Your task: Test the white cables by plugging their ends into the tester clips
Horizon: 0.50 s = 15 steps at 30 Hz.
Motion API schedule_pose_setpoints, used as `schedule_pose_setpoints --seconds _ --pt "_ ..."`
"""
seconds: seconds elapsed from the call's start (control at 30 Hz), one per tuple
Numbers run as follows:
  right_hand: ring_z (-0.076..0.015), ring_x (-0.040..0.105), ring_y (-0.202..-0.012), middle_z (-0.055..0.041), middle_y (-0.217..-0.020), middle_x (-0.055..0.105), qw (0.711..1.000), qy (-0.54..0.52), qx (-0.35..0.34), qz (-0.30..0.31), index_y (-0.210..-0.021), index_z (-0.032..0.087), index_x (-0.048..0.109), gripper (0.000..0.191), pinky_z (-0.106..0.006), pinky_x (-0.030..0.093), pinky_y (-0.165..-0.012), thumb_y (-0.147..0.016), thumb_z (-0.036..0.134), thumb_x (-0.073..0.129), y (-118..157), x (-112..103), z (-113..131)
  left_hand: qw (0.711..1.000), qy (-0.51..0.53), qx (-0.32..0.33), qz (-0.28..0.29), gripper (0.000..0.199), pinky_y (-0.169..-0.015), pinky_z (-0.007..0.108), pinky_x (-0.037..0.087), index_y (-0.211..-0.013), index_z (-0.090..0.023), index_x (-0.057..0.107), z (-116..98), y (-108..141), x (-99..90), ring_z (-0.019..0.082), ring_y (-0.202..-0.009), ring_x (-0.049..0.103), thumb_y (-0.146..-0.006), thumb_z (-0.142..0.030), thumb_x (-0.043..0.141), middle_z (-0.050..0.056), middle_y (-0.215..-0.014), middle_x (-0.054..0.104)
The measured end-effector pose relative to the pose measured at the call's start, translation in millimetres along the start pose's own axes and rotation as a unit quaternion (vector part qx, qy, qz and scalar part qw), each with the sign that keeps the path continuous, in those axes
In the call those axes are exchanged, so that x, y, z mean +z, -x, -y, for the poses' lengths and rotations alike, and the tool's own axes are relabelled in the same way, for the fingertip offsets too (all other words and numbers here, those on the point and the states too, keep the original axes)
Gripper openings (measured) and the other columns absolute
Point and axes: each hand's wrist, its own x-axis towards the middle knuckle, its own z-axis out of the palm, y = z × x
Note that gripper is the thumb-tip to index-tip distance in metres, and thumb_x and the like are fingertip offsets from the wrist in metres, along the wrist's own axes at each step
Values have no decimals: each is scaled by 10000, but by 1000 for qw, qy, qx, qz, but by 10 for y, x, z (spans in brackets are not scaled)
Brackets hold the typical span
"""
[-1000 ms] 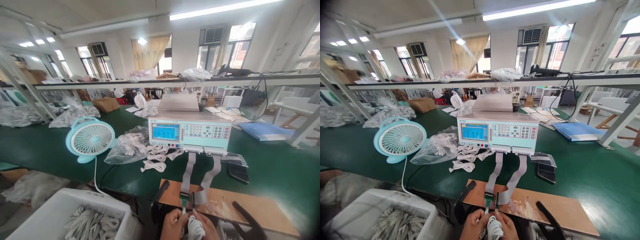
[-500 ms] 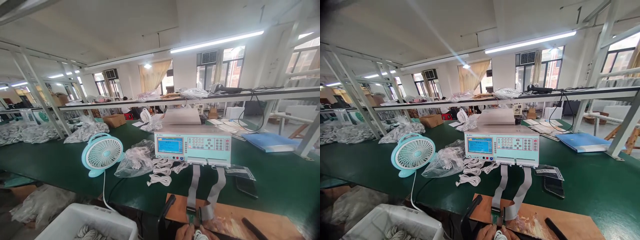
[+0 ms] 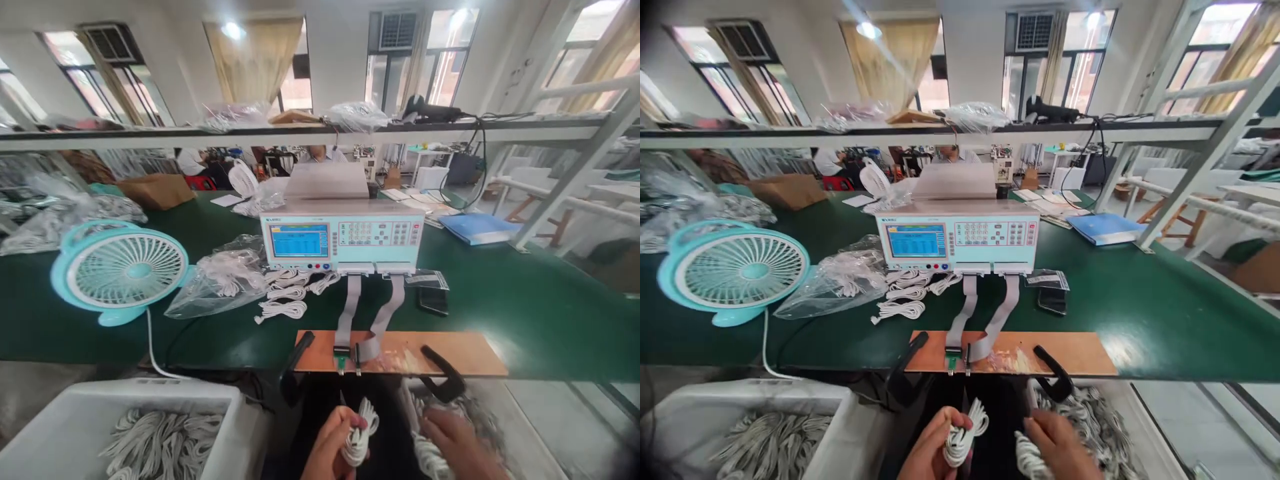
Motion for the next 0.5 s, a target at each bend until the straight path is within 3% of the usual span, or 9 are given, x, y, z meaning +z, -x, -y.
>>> schedule_pose_setpoints --seconds 0.1,0.17,0.27,0.37,0.43,0.5 --pt "-234 571 -663 -69 -740 612 976 197 -74 -55 -732 211 649 142 -318 433 -589 -749 304 543 82 -230 -117 997 60 -20 43 271 -288 119 255 -827 -203 547 46 55 -51 98 -559 554 -643 -374 647 43 -977 577" --pt "-205 584 -697 -72 -806 611 973 179 -144 15 -847 226 649 172 -293 452 -634 -810 236 482 126 -140 32 998 31 -19 55 274 -290 117 243 -837 -199 543 83 48 -48 79 -532 534 -654 -372 650 52 -1000 573" --pt "-154 571 -655 -55 -776 590 958 113 -236 119 -950 222 624 252 -216 438 -569 -888 217 379 135 158 406 997 -47 -25 64 315 -312 134 199 -861 -197 523 106 37 -9 46 -426 444 -716 -470 579 32 -804 608" --pt "-142 527 -590 -34 -715 578 926 130 -312 167 -943 207 622 230 -213 395 -524 -881 210 400 86 342 675 991 -122 5 46 359 -382 164 240 -838 -192 520 47 63 19 61 -434 396 -742 -538 514 -28 -577 511" --pt "-148 514 -609 -28 -710 581 910 136 -347 183 -878 197 618 179 -228 385 -557 -837 179 445 36 379 744 981 -185 61 7 369 -451 183 287 -785 -180 538 -19 81 30 73 -498 384 -737 -545 517 -36 -590 458" --pt "-162 507 -658 -27 -728 575 914 106 -355 162 -820 192 592 124 -250 379 -610 -800 169 471 -27 407 756 968 -230 97 -31 375 -493 195 304 -727 -173 532 -79 74 44 81 -525 363 -750 -546 495 -43 -591 417"
